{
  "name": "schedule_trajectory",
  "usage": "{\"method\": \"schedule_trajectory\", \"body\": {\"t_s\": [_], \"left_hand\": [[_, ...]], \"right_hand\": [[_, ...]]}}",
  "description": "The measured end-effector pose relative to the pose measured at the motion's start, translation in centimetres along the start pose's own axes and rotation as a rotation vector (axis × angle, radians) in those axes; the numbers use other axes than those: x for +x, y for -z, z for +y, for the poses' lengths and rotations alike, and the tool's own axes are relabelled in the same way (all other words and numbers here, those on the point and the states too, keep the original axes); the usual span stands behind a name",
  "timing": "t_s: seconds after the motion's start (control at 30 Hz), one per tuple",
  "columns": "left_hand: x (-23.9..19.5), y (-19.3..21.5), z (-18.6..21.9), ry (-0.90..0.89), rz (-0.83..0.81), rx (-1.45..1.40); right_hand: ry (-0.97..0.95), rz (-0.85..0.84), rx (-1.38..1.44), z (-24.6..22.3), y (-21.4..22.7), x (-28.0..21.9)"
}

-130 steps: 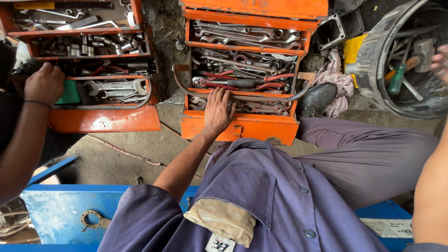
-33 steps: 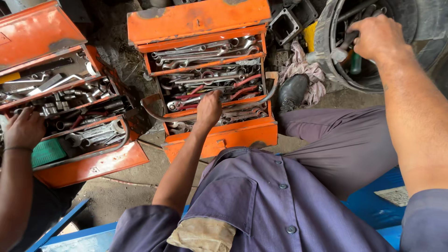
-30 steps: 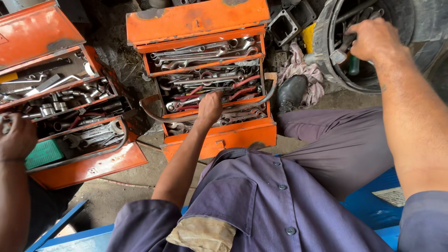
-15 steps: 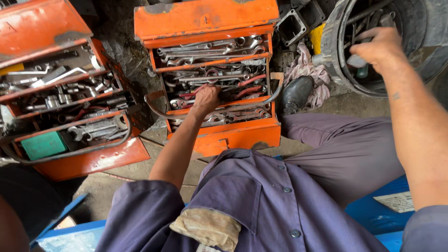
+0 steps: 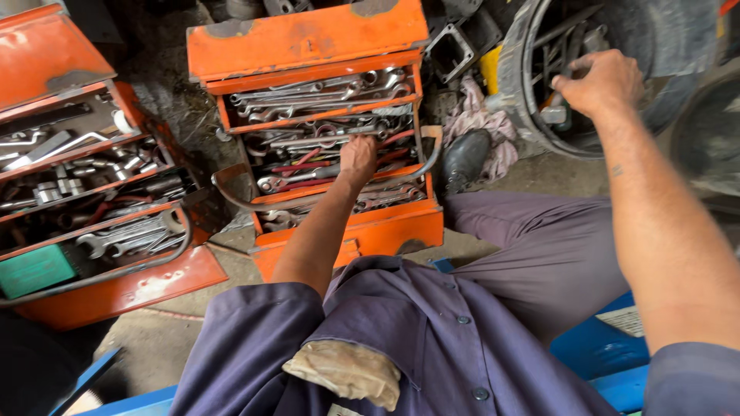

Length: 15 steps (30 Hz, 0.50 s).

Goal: The person opens drawers of an orange toolbox, picks up various wrenches and sockets, and places them into a black bucket. The person then closes the toolbox drawers and locks the toolbox with a key.

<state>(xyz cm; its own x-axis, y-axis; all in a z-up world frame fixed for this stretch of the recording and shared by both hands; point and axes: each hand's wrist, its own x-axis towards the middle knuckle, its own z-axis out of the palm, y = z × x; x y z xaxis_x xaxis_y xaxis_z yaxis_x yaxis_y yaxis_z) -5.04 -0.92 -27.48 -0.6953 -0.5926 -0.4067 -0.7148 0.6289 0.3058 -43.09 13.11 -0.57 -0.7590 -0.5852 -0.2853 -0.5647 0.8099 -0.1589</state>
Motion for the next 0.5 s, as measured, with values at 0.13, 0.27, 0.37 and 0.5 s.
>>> {"method": "schedule_trajectory", "body": {"t_s": [0.13, 0.27, 0.37, 0.5], "left_hand": [[0.2, -1.0, -0.8, 0.035, 0.032, -0.023], [-0.9, 3.0, -1.9, -0.14, 0.228, -0.243], [-1.8, 8.5, -2.5, -0.193, 0.231, -0.345], [-2.9, 15.7, -3.1, 0.092, -0.178, -0.895]], "right_hand": [[0.161, 0.289, -0.074, -1.6, 1.9, -0.7], [0.327, 0.242, 0.108, -5.1, 4.1, -1.8], [0.398, 0.034, 0.154, -9.4, 4.6, -3.5], [0.554, -0.353, 0.208, -15.7, 2.5, -7.3]]}}
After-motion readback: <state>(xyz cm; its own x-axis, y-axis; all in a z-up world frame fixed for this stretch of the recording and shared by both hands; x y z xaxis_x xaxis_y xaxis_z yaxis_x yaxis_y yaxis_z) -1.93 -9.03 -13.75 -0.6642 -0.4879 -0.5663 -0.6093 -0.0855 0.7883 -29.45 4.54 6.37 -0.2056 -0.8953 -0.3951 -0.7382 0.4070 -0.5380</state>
